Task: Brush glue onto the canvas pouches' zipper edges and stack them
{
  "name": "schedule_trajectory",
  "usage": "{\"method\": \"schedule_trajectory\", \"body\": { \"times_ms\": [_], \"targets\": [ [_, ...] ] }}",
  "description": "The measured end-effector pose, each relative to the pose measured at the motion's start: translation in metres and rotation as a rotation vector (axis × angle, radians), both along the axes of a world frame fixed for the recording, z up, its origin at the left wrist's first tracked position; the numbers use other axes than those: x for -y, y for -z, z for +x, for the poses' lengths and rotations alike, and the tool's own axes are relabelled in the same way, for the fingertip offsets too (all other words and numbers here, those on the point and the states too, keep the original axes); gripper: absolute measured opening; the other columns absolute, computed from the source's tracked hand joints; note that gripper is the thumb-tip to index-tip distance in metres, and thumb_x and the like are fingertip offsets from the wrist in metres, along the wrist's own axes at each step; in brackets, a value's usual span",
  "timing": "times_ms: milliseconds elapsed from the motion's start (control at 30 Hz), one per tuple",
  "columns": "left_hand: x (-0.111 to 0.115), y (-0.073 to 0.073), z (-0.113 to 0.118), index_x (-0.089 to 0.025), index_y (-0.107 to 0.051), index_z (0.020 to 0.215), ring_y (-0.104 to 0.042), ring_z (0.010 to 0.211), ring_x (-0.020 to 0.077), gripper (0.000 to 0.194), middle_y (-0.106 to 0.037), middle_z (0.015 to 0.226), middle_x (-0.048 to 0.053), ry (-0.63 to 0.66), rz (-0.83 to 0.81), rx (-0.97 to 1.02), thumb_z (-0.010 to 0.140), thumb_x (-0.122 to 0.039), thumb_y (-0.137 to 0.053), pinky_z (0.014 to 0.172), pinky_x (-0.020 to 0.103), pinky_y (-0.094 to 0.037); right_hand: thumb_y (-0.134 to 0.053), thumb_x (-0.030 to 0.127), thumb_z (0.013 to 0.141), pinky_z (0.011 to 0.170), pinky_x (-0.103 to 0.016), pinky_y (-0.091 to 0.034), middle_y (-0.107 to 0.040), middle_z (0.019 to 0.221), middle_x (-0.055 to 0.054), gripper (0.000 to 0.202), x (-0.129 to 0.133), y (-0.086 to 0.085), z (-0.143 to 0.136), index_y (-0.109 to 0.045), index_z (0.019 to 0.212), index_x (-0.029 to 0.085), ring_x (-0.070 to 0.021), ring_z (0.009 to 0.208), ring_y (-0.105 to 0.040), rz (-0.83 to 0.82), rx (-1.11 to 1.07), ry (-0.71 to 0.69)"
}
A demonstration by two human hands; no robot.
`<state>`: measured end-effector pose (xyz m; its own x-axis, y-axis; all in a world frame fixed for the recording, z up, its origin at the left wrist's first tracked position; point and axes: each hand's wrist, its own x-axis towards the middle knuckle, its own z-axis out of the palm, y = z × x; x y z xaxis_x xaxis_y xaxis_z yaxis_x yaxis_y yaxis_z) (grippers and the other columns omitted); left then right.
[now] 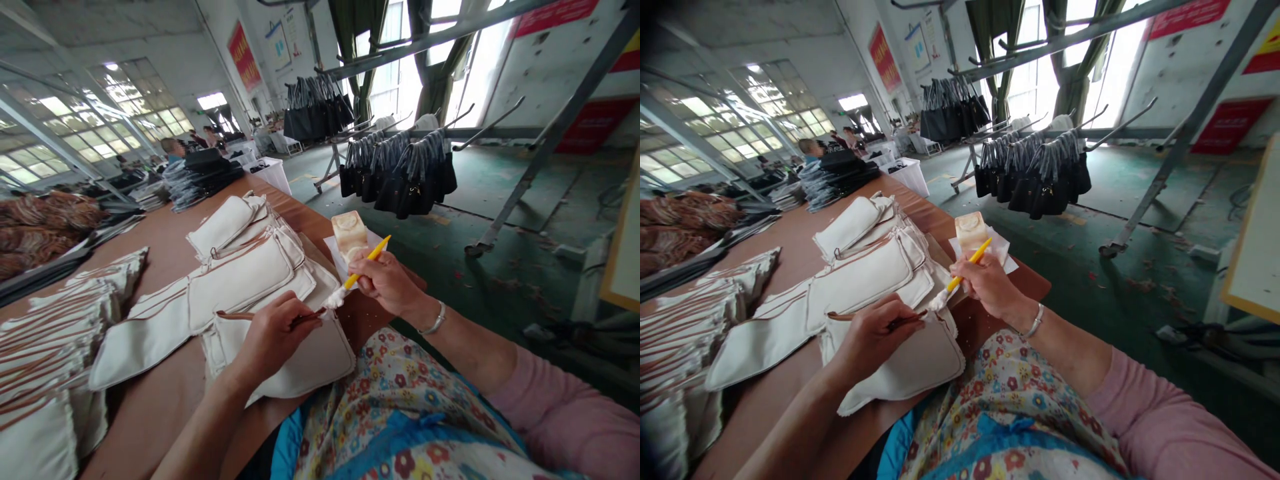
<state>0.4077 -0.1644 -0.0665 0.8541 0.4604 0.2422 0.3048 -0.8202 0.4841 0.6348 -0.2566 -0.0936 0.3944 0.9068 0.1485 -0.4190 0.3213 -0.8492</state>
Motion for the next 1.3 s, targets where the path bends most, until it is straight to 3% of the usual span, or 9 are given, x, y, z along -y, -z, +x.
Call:
{"method": "schedule_trajectory", "body": {
  "times_ms": [100,267,400,467,567,700,833,1033,1300],
  "targets": [
    [-0.008,-0.026,0.009,-0.019,-0.072,0.081,-0.061,0.069,0.0125,0.013,-0.065,0.077,0.003,-0.010,-0.044,0.037,0.085,-0.031,-0.068,0.061,0.022,-0.046,-0.068,0.026,0.073,0.036,-0.021,-0.017,-0.035,0.039,0.009,0.020,0.009,-0.009,0.003,-0.054,0.061,0.018,-0.0051,0.033,-0.022,0.051,-0.091,-0.051],
    [-0.021,-0.113,0.019,-0.016,-0.065,0.070,-0.059,0.065,0.0125,0.039,-0.063,0.072,0.000,-0.001,-0.112,0.286,0.069,-0.052,-0.079,0.058,0.024,-0.047,-0.061,0.026,0.075,0.036,-0.021,-0.022,-0.032,0.046,0.008,0.014,0.028,-0.038,0.028,-0.056,0.063,0.019,-0.0058,0.036,-0.018,0.148,-0.183,0.080],
    [-0.056,-0.146,-0.022,-0.015,-0.066,0.069,-0.061,0.070,0.0132,0.049,-0.064,0.071,-0.001,0.185,-0.169,0.355,0.066,-0.062,-0.079,0.068,0.032,-0.049,-0.061,0.027,0.077,0.037,-0.021,-0.022,-0.030,0.048,0.008,0.015,0.041,-0.044,0.038,-0.058,0.064,0.020,-0.0062,0.037,-0.017,0.160,-0.162,0.110],
    [-0.088,-0.132,-0.061,-0.015,-0.070,0.072,-0.061,0.072,0.0128,0.049,-0.066,0.071,-0.001,0.163,-0.201,0.174,0.071,-0.064,-0.074,0.072,0.033,-0.049,-0.062,0.025,0.077,0.037,-0.021,-0.023,-0.031,0.047,0.007,0.013,0.046,-0.036,0.040,-0.061,0.065,0.020,-0.0062,0.037,-0.018,0.145,-0.202,0.119],
    [-0.137,-0.084,-0.124,-0.018,-0.075,0.093,-0.066,0.079,0.0163,0.052,-0.074,0.091,0.004,-0.225,-0.116,-0.260,0.071,-0.065,-0.069,0.073,0.033,-0.052,-0.062,0.022,0.075,0.037,-0.021,-0.024,-0.033,0.046,0.007,0.014,0.046,-0.014,0.045,-0.060,0.062,0.018,-0.0061,0.037,-0.020,0.090,-0.289,0.098],
    [-0.152,-0.015,-0.163,-0.019,-0.072,0.077,-0.067,0.073,0.0251,0.043,-0.073,0.075,0.007,-0.523,0.115,-0.345,0.064,-0.060,-0.069,0.071,0.038,-0.053,-0.063,0.019,0.074,0.035,-0.021,-0.024,-0.035,0.044,0.006,0.016,0.032,0.015,0.045,-0.059,0.059,0.017,-0.0059,0.035,-0.021,0.005,-0.354,0.073],
    [-0.116,0.030,-0.112,-0.021,-0.072,0.102,-0.067,0.085,0.0222,0.039,-0.073,0.099,0.008,-0.442,0.161,-0.255,0.087,-0.051,-0.053,0.079,0.032,-0.049,-0.064,0.019,0.075,0.034,-0.021,-0.024,-0.035,0.041,0.006,0.026,0.012,0.027,0.030,-0.052,0.052,0.018,-0.0060,0.033,-0.024,-0.020,-0.365,0.055],
    [-0.077,0.074,-0.015,-0.021,-0.071,0.093,-0.063,0.081,0.0193,0.030,-0.069,0.092,0.006,-0.293,0.058,-0.243,0.089,-0.048,-0.058,0.071,0.028,-0.044,-0.067,0.021,0.077,0.033,-0.019,-0.024,-0.036,0.040,0.007,0.021,0.004,0.030,0.009,-0.058,0.058,0.016,-0.0046,0.032,-0.024,-0.043,-0.226,0.115],
    [-0.070,0.102,0.005,-0.020,-0.066,0.102,-0.061,0.078,0.0186,0.025,-0.069,0.090,0.004,-0.412,-0.062,-0.307,0.083,-0.037,-0.067,0.065,0.026,-0.037,-0.072,0.023,0.073,0.034,-0.019,-0.018,-0.039,0.040,0.007,0.018,-0.009,0.053,0.007,-0.058,0.063,0.017,-0.0045,0.032,-0.027,-0.065,-0.081,0.281]
  ]
}}
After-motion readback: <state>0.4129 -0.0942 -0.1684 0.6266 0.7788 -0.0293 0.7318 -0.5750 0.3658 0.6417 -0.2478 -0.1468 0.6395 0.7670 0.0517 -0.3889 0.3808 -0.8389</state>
